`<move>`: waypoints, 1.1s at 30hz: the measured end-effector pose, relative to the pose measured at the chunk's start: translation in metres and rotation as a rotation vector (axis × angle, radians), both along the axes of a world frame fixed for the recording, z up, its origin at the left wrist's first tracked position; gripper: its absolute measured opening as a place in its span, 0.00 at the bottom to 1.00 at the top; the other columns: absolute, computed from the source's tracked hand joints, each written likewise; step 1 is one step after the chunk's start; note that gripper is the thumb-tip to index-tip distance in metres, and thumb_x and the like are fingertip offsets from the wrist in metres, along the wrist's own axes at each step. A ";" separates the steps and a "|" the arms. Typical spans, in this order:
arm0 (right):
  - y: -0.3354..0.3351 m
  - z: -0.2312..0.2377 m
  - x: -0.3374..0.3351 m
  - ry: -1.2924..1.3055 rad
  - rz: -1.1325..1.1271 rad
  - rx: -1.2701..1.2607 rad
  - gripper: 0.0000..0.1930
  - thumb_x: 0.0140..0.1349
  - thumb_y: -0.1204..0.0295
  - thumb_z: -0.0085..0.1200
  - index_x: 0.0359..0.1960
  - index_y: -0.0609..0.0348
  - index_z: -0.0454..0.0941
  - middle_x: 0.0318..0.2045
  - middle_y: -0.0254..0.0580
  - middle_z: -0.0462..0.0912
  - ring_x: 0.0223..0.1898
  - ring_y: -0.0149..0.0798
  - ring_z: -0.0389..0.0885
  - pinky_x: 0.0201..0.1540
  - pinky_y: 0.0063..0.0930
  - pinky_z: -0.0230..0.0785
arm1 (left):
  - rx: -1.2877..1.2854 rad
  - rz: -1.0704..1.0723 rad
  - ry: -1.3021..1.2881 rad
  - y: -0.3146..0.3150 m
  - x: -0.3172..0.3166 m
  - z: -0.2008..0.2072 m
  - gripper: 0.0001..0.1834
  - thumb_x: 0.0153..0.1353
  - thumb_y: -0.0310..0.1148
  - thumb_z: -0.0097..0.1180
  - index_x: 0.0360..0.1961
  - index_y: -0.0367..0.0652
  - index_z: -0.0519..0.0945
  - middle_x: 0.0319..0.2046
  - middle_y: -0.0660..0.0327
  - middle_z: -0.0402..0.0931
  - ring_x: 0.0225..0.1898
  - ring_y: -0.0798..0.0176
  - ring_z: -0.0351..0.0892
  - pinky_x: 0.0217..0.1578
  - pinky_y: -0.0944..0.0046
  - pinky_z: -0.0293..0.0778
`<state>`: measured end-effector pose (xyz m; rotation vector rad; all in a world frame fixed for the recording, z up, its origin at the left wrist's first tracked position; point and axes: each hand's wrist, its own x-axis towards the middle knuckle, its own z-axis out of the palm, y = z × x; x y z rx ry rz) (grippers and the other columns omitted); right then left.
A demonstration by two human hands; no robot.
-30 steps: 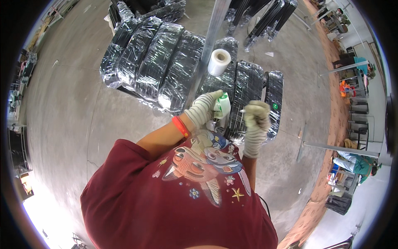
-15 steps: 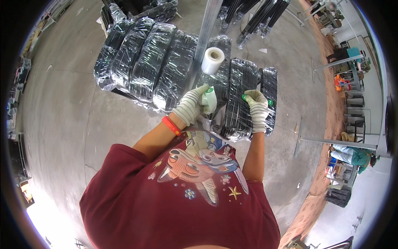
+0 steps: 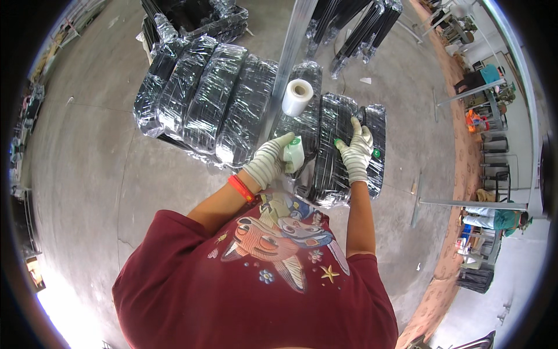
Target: The person applies green labels to wrapped black furniture components and places a protective foam cap onto a roll of material.
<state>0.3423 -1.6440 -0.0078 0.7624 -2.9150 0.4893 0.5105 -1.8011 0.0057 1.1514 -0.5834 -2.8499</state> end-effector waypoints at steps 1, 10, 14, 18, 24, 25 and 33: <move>0.002 -0.005 -0.004 0.007 0.005 -0.010 0.38 0.40 0.63 0.64 0.57 0.39 0.60 0.55 0.48 0.63 0.56 0.51 0.61 0.57 0.39 0.54 | 0.002 -0.009 0.002 0.000 -0.001 0.001 0.12 0.58 0.41 0.52 0.35 0.45 0.75 0.29 0.61 0.77 0.26 0.63 0.78 0.22 0.64 0.77; -0.022 0.002 0.019 0.100 0.109 -0.448 0.23 0.50 0.70 0.56 0.50 0.54 0.70 0.51 0.55 0.67 0.54 0.52 0.64 0.58 0.39 0.55 | -0.065 -0.062 0.100 -0.001 0.000 0.003 0.11 0.56 0.39 0.53 0.36 0.44 0.75 0.29 0.60 0.77 0.28 0.64 0.78 0.25 0.64 0.77; -0.029 0.027 0.071 -0.668 0.347 -1.009 0.16 0.56 0.72 0.55 0.47 0.59 0.71 0.36 0.37 0.77 0.36 0.29 0.75 0.41 0.20 0.68 | -0.147 0.045 0.251 0.004 0.007 0.013 0.19 0.52 0.34 0.58 0.43 0.43 0.68 0.33 0.60 0.73 0.32 0.65 0.76 0.29 0.67 0.74; -0.039 0.045 0.100 -0.936 0.323 -0.952 0.16 0.57 0.80 0.49 0.49 0.60 0.69 0.32 0.33 0.76 0.34 0.24 0.73 0.36 0.16 0.67 | -0.211 0.064 0.317 0.002 0.006 0.012 0.11 0.57 0.28 0.52 0.42 0.40 0.70 0.35 0.59 0.74 0.36 0.63 0.76 0.38 0.67 0.75; -0.039 0.040 0.101 -1.021 0.417 -1.066 0.19 0.55 0.86 0.46 0.50 0.63 0.69 0.37 0.36 0.77 0.38 0.25 0.74 0.43 0.16 0.66 | -0.091 0.005 0.331 -0.002 0.007 0.006 0.11 0.59 0.32 0.49 0.42 0.39 0.72 0.35 0.59 0.75 0.36 0.65 0.76 0.39 0.69 0.74; -0.037 0.037 0.099 -1.028 0.429 -1.050 0.19 0.54 0.86 0.46 0.50 0.63 0.70 0.38 0.37 0.77 0.38 0.25 0.74 0.44 0.17 0.66 | -0.135 -0.007 0.322 -0.002 0.008 0.006 0.11 0.59 0.33 0.50 0.42 0.41 0.73 0.34 0.60 0.75 0.34 0.67 0.76 0.36 0.69 0.74; -0.030 0.036 0.095 -0.984 0.401 -1.129 0.16 0.55 0.82 0.52 0.47 0.62 0.73 0.39 0.34 0.78 0.40 0.23 0.74 0.45 0.17 0.67 | -0.280 -0.065 0.270 -0.004 0.008 0.007 0.14 0.55 0.37 0.55 0.41 0.43 0.74 0.32 0.64 0.75 0.33 0.69 0.74 0.32 0.70 0.73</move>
